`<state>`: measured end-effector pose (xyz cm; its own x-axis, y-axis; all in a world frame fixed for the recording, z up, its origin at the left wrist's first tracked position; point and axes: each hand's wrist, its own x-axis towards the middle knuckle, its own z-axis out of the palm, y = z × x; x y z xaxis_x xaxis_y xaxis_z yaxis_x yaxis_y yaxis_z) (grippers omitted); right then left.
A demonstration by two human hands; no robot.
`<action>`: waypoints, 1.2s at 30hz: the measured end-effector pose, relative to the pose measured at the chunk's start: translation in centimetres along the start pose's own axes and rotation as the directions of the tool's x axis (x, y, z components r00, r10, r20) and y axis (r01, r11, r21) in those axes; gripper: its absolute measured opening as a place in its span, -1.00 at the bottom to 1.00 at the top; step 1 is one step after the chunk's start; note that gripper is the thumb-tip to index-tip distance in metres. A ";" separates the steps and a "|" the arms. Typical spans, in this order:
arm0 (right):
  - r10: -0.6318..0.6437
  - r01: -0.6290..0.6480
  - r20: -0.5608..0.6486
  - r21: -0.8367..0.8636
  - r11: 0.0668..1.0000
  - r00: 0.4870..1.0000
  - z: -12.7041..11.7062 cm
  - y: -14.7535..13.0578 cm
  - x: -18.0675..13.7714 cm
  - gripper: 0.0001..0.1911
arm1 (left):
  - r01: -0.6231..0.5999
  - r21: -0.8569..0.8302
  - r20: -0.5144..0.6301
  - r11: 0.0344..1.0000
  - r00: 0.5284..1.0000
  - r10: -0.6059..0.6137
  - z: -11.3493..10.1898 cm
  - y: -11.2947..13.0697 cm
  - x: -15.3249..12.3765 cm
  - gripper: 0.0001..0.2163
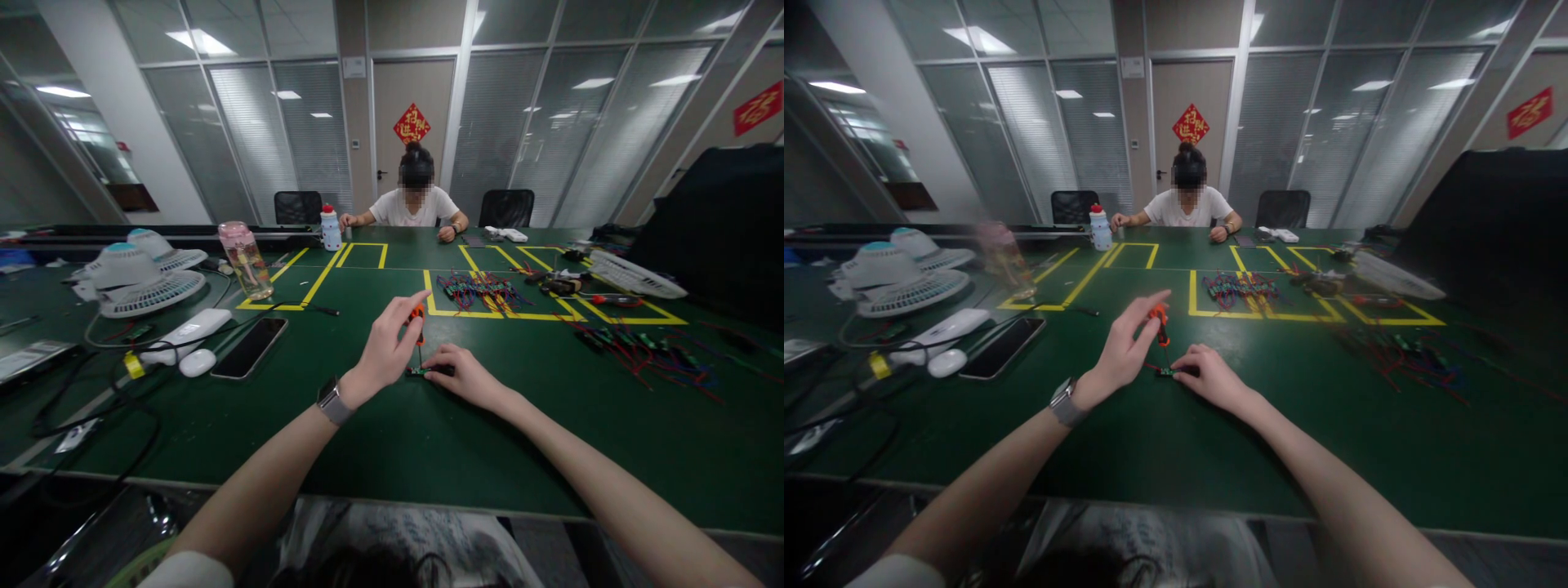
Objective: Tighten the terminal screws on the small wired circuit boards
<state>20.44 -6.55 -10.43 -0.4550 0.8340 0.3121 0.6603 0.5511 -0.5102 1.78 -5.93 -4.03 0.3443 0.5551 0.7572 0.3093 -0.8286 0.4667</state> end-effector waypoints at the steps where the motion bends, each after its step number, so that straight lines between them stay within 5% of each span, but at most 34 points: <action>1: -0.003 0.003 0.001 0.002 1.000 1.000 0.0 0.0 0.0 -0.85 | 0.003 -0.007 0.000 1.000 1.000 -0.003 0.0 -0.1 0.0 -0.65; 7: -0.001 0.001 0.003 -0.002 1.000 1.000 -0.1 0.0 0.0 -0.84 | -0.018 0.099 -0.108 0.995 0.994 0.029 0.0 -0.4 -0.1 -0.74; 13: -0.016 0.016 0.003 0.004 1.000 1.000 -0.1 0.0 0.0 -0.85 | -0.026 -0.017 -0.041 1.000 0.999 0.025 -0.1 0.1 0.0 -0.71; 29: -0.002 0.002 0.010 -0.004 1.000 1.000 -0.2 0.0 0.0 -0.84 | 0.056 -0.005 -0.136 0.998 0.989 -0.056 -0.4 -0.3 0.4 -0.88; 36: -0.008 0.008 0.008 -0.005 1.000 1.000 -0.2 -0.1 0.0 -0.84 | 0.064 -0.108 -0.052 0.992 0.996 -0.070 -0.5 0.0 0.3 -0.74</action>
<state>20.54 -6.58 -10.21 -0.4648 0.8295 0.3096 0.6598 0.5577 -0.5036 1.47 -5.82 -3.56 0.2754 0.6068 0.7457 0.2332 -0.7946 0.5605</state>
